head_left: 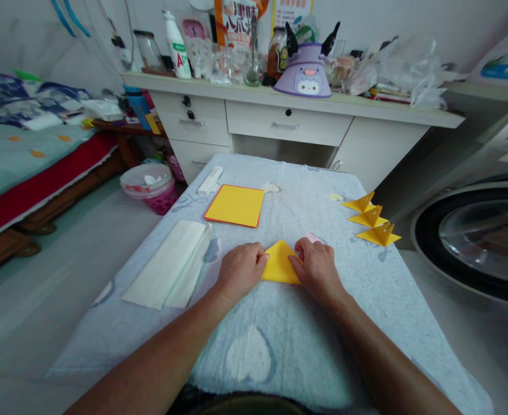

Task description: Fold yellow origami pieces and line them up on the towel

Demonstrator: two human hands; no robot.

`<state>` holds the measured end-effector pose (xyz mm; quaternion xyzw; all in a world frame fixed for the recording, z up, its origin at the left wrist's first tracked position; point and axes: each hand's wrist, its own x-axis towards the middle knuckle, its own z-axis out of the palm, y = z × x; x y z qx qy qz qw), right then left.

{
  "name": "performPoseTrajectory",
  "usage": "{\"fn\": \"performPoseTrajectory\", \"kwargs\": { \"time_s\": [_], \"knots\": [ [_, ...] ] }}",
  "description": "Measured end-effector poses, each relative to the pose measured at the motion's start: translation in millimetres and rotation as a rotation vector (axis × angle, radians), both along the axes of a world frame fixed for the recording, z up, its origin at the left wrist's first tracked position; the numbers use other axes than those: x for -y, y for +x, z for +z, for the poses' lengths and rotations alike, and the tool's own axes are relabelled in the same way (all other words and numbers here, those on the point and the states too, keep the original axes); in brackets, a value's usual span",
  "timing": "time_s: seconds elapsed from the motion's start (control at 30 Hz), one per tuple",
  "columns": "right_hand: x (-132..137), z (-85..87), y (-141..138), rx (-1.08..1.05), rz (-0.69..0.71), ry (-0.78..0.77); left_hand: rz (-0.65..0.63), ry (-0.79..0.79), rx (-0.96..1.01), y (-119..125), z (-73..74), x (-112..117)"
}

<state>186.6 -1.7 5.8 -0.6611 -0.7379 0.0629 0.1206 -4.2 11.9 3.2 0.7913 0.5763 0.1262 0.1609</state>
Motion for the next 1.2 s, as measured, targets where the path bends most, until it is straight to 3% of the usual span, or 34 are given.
{"fn": "performPoseTrajectory", "kwargs": {
  "time_s": [0.2,0.3,0.4,0.57,1.2],
  "knots": [
    [-4.2,-4.0,1.7,0.078,0.007,-0.036,-0.015,0.037,-0.054,2.3,-4.8,-1.5],
    [-0.8,-1.3,0.3,0.083,0.030,0.036,-0.017,0.061,-0.096,3.9,-5.5,-1.0],
    [6.4,2.9,-4.8,0.014,0.167,0.092,-0.021,0.088,-0.124,4.2,-7.1,-0.5],
    [16.1,1.4,-15.3,-0.025,0.368,0.042,-0.027,0.108,-0.139,4.1,-9.4,-0.5],
    [18.2,-2.4,-19.4,0.028,0.342,0.005,0.018,0.115,-0.136,-13.9,-9.2,0.2]
  ]
}}
